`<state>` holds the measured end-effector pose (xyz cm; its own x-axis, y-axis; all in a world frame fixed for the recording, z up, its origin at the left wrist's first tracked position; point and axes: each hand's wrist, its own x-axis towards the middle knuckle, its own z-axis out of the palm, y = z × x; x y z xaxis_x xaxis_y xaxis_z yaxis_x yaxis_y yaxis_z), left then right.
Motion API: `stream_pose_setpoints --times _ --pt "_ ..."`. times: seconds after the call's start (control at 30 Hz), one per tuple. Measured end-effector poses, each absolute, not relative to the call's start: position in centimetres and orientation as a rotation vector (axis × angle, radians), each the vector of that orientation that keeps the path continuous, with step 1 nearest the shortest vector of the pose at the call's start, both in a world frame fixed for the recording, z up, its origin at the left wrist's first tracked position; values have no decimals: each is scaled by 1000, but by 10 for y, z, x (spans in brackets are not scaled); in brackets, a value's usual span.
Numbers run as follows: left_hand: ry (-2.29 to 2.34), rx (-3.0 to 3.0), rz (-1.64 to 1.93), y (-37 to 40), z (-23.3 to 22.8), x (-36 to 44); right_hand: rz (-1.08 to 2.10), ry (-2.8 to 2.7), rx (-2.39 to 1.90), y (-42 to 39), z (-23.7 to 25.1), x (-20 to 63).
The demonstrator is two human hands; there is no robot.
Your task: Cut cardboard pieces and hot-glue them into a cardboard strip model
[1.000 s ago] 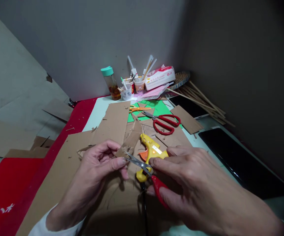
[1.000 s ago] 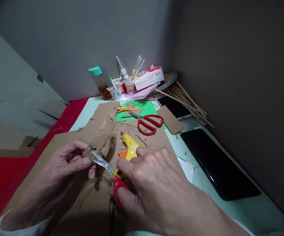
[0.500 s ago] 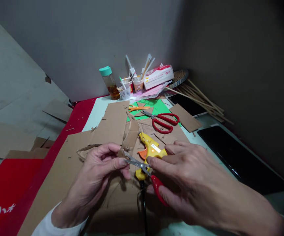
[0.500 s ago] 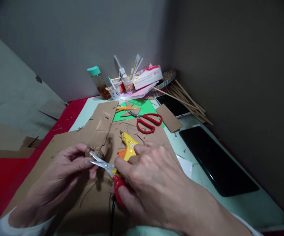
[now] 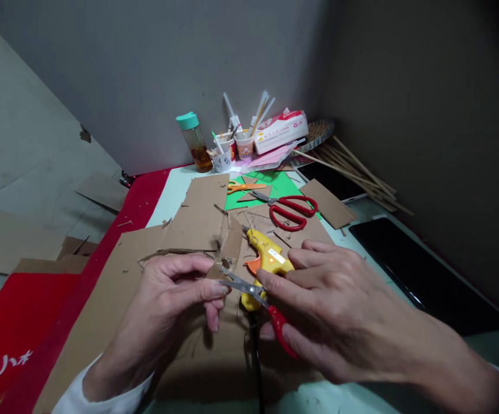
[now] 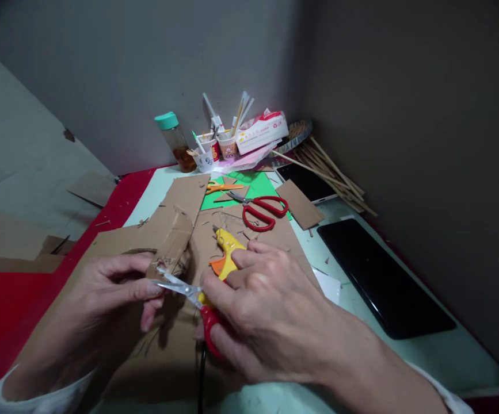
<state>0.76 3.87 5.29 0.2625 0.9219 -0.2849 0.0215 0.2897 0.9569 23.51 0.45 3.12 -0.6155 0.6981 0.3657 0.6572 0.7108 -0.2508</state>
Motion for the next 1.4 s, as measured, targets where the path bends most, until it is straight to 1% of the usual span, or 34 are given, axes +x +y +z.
stream_pose_setpoints --times 0.1,0.23,0.4,0.7,0.93,1.2,1.4 --pt "1139 1118 822 39 52 8 255 -2481 -1088 4 34 236" --pt "1101 1105 845 43 45 9 311 -2475 -1215 1 37 236" --pt "1014 1079 873 44 34 8 459 -2456 -1257 -2 43 236" --pt "973 1154 859 43 31 10 487 -2492 -1388 -5 49 228" --pt "929 1123 833 39 31 11 328 -2435 -1240 -3 42 226" --pt "976 1123 806 38 34 13 237 -2458 -1186 -2 37 222" --pt "1000 1108 781 36 36 12 152 -2429 -1054 -1 27 222"
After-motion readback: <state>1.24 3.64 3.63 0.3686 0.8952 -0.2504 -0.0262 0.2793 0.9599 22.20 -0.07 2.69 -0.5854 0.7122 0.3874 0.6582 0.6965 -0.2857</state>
